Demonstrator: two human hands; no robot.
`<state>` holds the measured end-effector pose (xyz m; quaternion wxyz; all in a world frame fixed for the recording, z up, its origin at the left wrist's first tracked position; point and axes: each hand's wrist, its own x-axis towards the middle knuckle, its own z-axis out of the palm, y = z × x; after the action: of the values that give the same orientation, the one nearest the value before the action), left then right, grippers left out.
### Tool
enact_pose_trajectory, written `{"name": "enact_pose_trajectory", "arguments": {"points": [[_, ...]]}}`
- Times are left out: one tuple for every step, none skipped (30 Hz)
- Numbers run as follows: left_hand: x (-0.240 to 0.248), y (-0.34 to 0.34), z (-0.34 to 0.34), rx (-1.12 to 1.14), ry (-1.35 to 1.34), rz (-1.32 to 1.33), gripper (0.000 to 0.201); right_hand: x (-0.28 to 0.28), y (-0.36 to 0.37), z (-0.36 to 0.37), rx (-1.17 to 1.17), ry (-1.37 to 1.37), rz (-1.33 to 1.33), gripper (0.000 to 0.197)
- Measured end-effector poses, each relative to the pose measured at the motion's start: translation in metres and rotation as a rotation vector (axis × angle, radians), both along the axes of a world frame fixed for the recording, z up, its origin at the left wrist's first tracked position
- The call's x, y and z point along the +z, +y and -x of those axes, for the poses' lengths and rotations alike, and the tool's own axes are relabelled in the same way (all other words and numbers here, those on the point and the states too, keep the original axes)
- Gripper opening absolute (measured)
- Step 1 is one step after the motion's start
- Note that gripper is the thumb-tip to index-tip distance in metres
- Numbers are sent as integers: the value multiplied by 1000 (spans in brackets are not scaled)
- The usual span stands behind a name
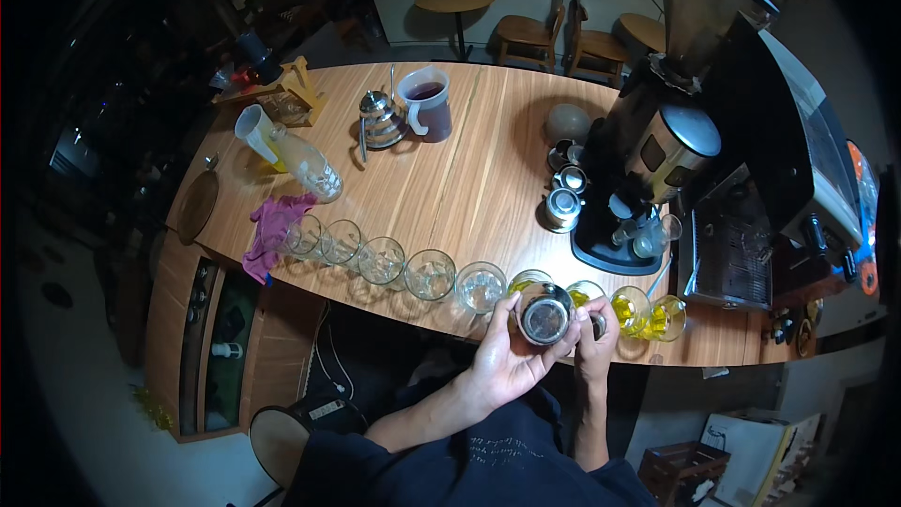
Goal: The recorder prepares drinks by pouring liquid from a pitcher into a shaker, shaking the mixture, and pouring it into several glasses.
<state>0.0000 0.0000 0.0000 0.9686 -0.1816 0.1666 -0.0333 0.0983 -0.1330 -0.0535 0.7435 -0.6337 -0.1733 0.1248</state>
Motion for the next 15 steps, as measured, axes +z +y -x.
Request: {"name": "enact_pose_trajectory", "arguments": {"points": [[3,2,3,-20,-18,28,64,3,1,3,-14,-27,9,19],[4,4,6,-40,-37,56,64,5,2,5,-27,-54,18,19],[4,5,7,-27,-41,59,64,8,3,1,-30,-110,9,20],[4,8,8,-59,-89,13,64,15,2,-1,11,-78,-2,21],[5,12,10,-89,-137,-34,64,22,3,-2,53,-46,-12,22],[11,17,13,-109,-94,-134,63,21,3,-5,91,-66,-4,24],[12,24,19,-100,-96,-131,63,29,5,-5,181,-34,-43,35],[12,33,28,-150,-161,-260,65,29,7,-11,274,-2,-68,42],[12,43,38,-202,-224,-390,66,30,9,-15,363,31,-93,50],[5,53,50,-237,-283,-410,65,32,15,-16,386,41,-81,61],[2,64,60,-274,-359,-452,67,35,23,-17,360,47,-80,58],[6,78,71,-273,-374,-620,71,41,35,-17,344,55,-27,56],[12,93,83,-270,-387,-787,76,48,48,-16,328,62,28,55],[13,103,95,-202,-307,-874,88,55,62,-14,341,30,89,49],[6,117,110,-180,-277,-954,92,63,78,-11,362,2,142,39]]}}
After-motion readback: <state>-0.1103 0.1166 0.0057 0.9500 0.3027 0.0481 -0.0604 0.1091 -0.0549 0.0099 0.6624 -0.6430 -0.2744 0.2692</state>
